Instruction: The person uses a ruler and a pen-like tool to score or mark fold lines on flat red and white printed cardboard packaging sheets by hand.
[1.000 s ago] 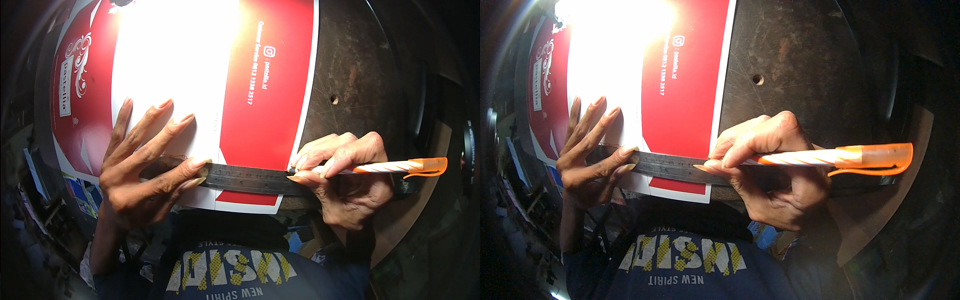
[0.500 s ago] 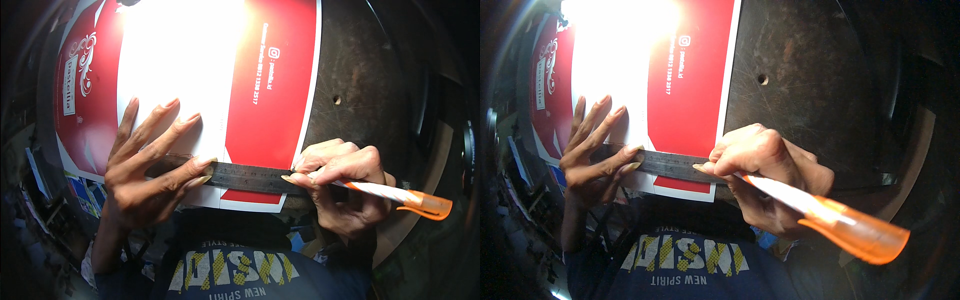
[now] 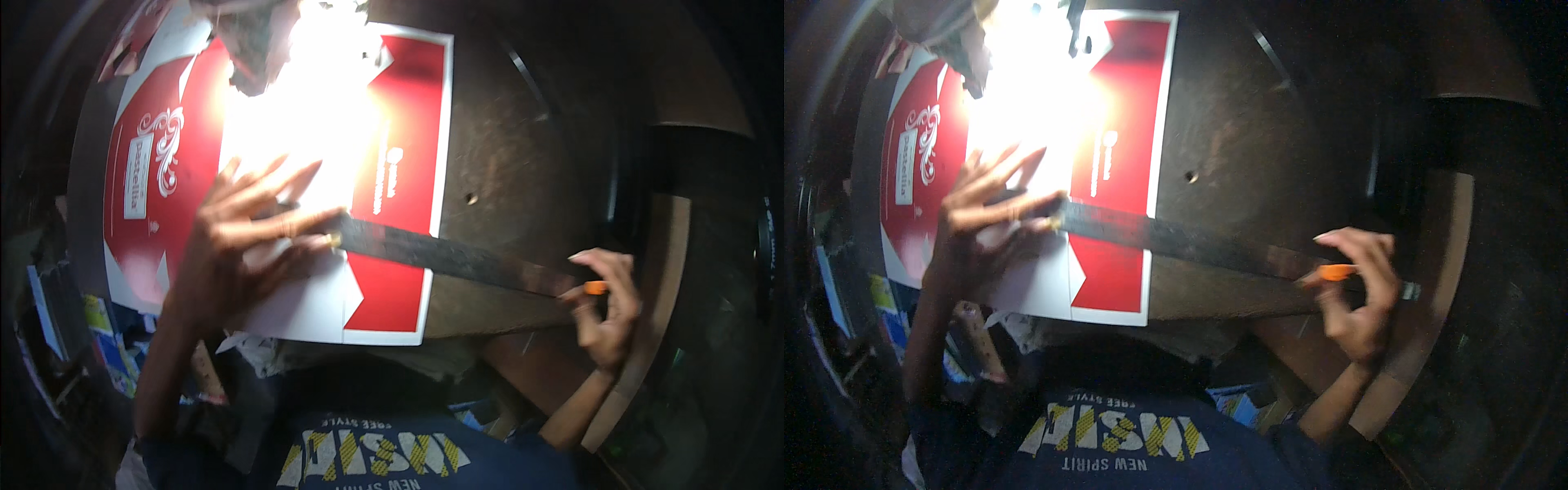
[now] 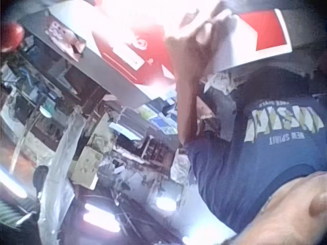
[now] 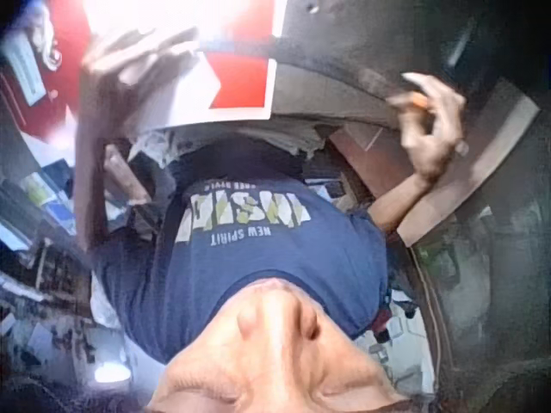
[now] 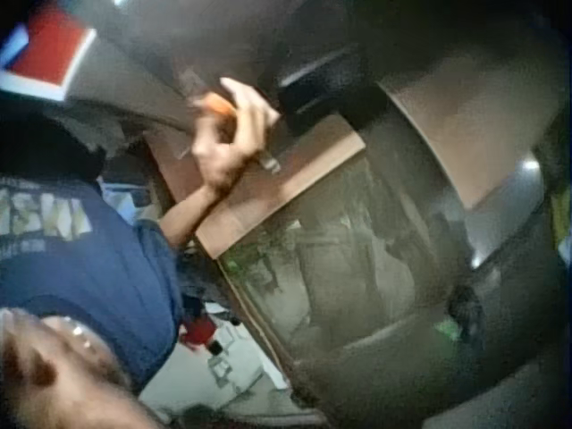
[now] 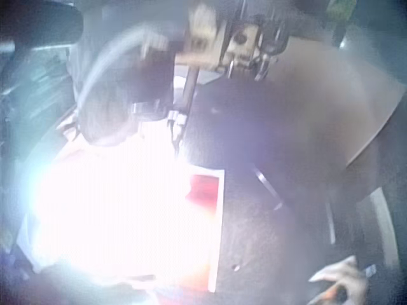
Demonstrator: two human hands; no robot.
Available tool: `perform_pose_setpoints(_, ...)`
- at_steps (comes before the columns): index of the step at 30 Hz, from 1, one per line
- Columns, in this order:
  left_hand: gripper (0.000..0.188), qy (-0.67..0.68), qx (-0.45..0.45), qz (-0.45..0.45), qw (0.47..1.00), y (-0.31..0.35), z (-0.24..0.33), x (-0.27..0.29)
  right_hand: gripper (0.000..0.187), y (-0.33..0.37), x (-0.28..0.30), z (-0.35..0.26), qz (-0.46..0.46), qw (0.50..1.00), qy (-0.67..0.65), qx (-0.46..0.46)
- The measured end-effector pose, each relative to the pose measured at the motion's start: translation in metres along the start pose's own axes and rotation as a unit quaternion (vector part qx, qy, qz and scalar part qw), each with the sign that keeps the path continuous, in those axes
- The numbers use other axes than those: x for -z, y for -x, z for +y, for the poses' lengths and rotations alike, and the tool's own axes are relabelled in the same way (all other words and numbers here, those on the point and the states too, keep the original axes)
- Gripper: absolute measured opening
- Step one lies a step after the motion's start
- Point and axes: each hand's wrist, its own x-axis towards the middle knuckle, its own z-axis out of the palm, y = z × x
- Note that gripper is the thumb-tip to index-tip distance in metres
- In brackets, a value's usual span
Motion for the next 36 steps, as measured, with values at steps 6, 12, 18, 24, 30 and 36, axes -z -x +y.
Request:
perform_pose_setpoints(6, 0.09, -0.153, 0.044, 0.034, 0.987, -0.009, -0.045, 0.005, 0.035, 0.021, -0.022, 0.012, 0.166, 0.984, -0.058, -0.032)
perform_pose_setpoints(12, 0.09, -0.194, 0.3, -0.032, 0.933, 0.05, 0.054, 0.009, 0.039, 0.0, -0.034, -0.005, 0.168, 0.984, -0.058, -0.007)
perform_pose_setpoints(18, 0.086, -0.182, 0.384, -0.061, 0.903, 0.075, 0.124, 0.014, 0.042, 0.033, -0.003, 0.051, 0.24, 0.908, 0.077, -0.334)
perform_pose_setpoints(24, 0.088, 0.002, 0.251, 0.052, 0.966, 0.076, 0.079, 0.018, 0.057, 0.028, 0.001, 0.04, 0.095, 0.916, -0.013, -0.389)
perform_pose_setpoints(30, 0.107, -0.108, 0.279, -0.024, 0.954, 0.044, 0.076, 0.014, 0.034, 0.019, 0.0, 0.049, 0.107, 0.968, 0.104, -0.201)
perform_pose_setpoints(36, 0.116, -0.139, 0.228, 0.011, 0.964, 0.025, 0.051, 0.001, 0.031, -0.017, -0.018, 0.087, 0.336, 0.934, 0.118, -0.011)
